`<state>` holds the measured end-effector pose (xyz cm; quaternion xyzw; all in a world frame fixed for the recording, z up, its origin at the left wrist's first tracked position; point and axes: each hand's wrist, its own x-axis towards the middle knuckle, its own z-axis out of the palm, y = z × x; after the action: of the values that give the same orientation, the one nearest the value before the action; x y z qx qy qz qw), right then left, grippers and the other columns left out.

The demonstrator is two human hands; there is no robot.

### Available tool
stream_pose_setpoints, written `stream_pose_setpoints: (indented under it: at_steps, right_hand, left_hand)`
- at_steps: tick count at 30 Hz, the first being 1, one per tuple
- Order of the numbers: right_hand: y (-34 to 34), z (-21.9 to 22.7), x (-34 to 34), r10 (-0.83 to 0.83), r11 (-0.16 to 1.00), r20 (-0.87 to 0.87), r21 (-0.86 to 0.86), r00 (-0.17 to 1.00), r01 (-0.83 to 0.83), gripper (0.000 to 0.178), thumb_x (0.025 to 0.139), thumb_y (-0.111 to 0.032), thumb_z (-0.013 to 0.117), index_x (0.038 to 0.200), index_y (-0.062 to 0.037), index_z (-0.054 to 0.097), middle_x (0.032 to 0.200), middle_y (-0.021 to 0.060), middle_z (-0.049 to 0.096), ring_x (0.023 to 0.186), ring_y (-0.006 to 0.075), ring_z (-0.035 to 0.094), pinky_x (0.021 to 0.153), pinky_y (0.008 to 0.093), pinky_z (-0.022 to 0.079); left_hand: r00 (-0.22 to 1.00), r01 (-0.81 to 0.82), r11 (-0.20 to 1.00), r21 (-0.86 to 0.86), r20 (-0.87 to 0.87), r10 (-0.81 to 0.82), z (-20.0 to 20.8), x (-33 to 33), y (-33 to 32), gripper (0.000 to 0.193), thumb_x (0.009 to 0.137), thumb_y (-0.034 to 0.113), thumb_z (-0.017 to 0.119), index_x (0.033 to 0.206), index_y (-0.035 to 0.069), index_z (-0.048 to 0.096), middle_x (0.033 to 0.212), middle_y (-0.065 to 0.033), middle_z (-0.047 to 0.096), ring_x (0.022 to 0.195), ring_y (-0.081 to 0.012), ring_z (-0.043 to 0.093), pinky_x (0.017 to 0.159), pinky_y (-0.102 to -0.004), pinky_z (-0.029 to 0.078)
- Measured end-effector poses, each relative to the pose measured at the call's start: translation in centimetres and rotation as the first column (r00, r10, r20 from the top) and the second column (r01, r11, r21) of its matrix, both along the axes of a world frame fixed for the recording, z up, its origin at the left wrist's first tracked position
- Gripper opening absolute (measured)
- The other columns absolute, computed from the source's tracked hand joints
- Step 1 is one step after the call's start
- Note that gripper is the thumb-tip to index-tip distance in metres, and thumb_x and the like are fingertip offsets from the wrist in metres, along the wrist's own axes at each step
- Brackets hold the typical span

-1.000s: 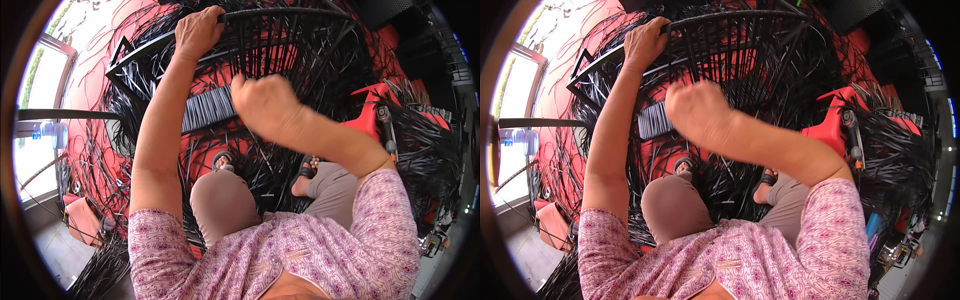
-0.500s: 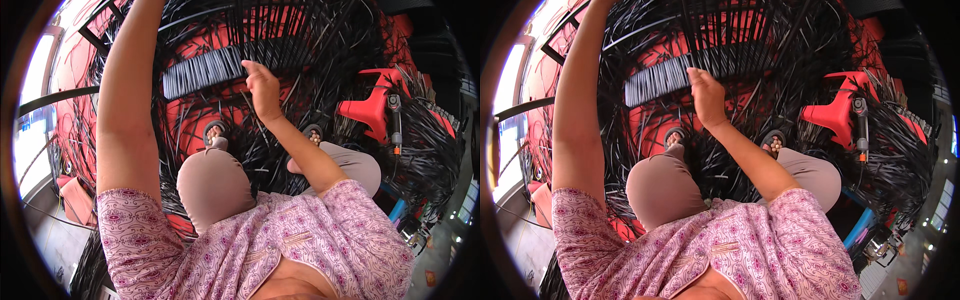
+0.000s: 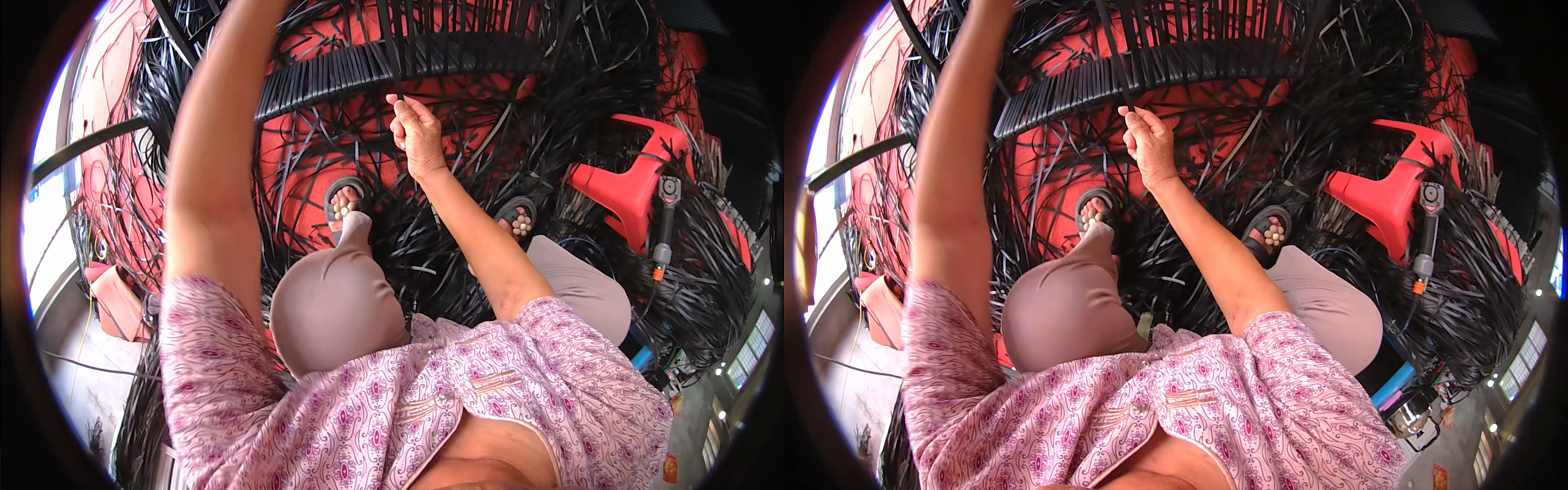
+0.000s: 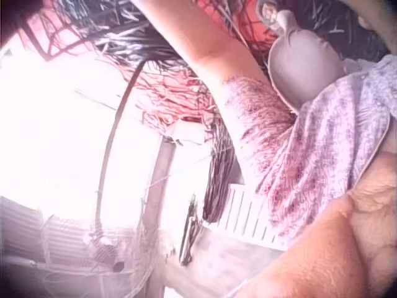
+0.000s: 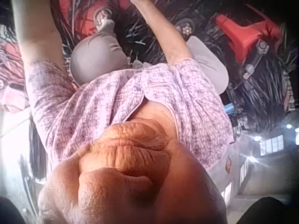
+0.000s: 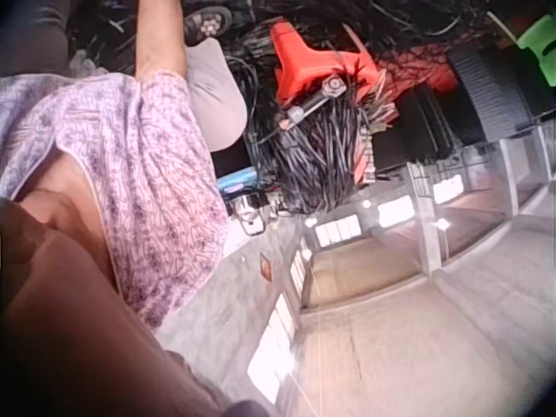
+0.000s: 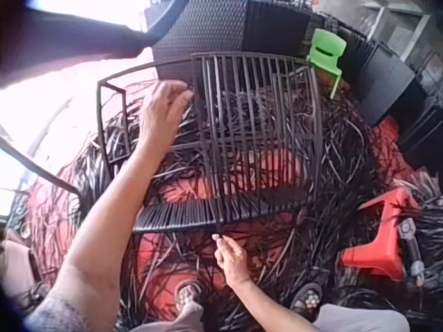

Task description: The person weaves black plastic strips through a metal furniture frame by hand and secures them using a pneumatic nail gun and shears. They periodically use the shears to trim excess material and the nail gun to fasten the strips to the frame.

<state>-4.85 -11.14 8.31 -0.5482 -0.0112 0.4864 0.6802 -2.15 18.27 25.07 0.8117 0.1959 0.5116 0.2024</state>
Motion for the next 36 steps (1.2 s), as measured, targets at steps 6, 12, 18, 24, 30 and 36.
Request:
stream_pose_setpoints:
  at_steps: [6,12,18,24,30,36]
  right_hand:
    - [5.3,-1.3,3.7,-0.012,0.997,0.077,0.077,0.997,0.006,0.026,0.098,-0.027,0.060,0.113,-0.0063,0.066,0.063,-0.0057,0.048,0.052,0.0023,0.039,0.045,0.0179,0.029]
    - [7.4,-4.3,3.9,-0.025,1.000,0.044,0.008,0.999,0.025,0.027,0.098,-0.028,0.058,0.113,-0.0074,0.065,0.062,-0.0062,0.047,0.051,0.0024,0.038,0.044,0.0182,0.027]
    - [6.2,-5.4,4.7,0.031,1.000,0.071,-0.001,0.997,-0.031,0.029,0.098,-0.028,0.058,0.117,-0.0063,0.065,0.061,-0.0062,0.046,0.050,0.0020,0.036,0.043,0.0179,0.025]
    - [6.0,-4.6,5.1,0.033,0.999,0.077,-0.002,0.997,-0.033,0.029,0.098,-0.028,0.058,0.116,-0.0066,0.065,0.063,-0.0074,0.046,0.052,0.0008,0.037,0.043,0.0171,0.025]
    - [6.5,-6.3,5.2,0.070,0.998,0.063,-0.005,0.996,-0.070,0.026,0.098,-0.026,0.057,0.114,-0.0069,0.065,0.064,-0.0081,0.046,0.054,0.0008,0.040,0.044,0.0173,0.026]
    - [8.1,-8.1,6.1,0.016,0.999,0.036,-0.046,0.999,-0.014,0.022,0.097,-0.022,0.058,0.111,-0.0069,0.067,0.064,-0.0080,0.048,0.054,0.0011,0.040,0.044,0.0179,0.025]
  left_hand:
    - [0.815,0.070,0.993,-0.096,-0.568,-0.113,-21.0,-8.7,-7.9,0.034,0.084,0.034,0.071,0.109,0.011,0.067,0.099,-0.0095,0.066,0.093,-0.0278,0.064,0.079,-0.0380,0.050]
    - [0.723,0.058,0.998,0.001,-0.690,-0.041,-19.4,-5.8,-6.5,0.035,0.086,0.043,0.063,0.105,0.013,0.067,0.090,-0.0045,0.063,0.087,-0.0264,0.062,0.075,-0.0388,0.049]
    - [0.740,0.073,0.997,0.021,-0.671,-0.040,-20.0,-5.7,-6.6,0.032,0.085,0.040,0.066,0.106,0.015,0.069,0.088,-0.0028,0.063,0.083,-0.0249,0.064,0.070,-0.0375,0.049]
    - [0.729,0.067,0.997,0.038,-0.684,-0.023,-20.3,-5.7,-6.5,0.031,0.085,0.039,0.066,0.105,0.015,0.069,0.088,-0.0005,0.063,0.083,-0.0225,0.063,0.070,-0.0365,0.050]
    - [0.734,0.066,0.996,0.064,-0.679,-0.005,-20.3,-5.6,-6.4,0.032,0.085,0.040,0.066,0.105,0.015,0.068,0.088,-0.0006,0.062,0.082,-0.0225,0.063,0.069,-0.0369,0.049]
    - [0.705,0.044,0.999,0.022,-0.709,-0.016,-20.4,-5.7,-6.4,0.032,0.082,0.043,0.067,0.096,0.013,0.067,0.088,-0.0019,0.063,0.088,-0.0244,0.062,0.075,-0.0382,0.049]
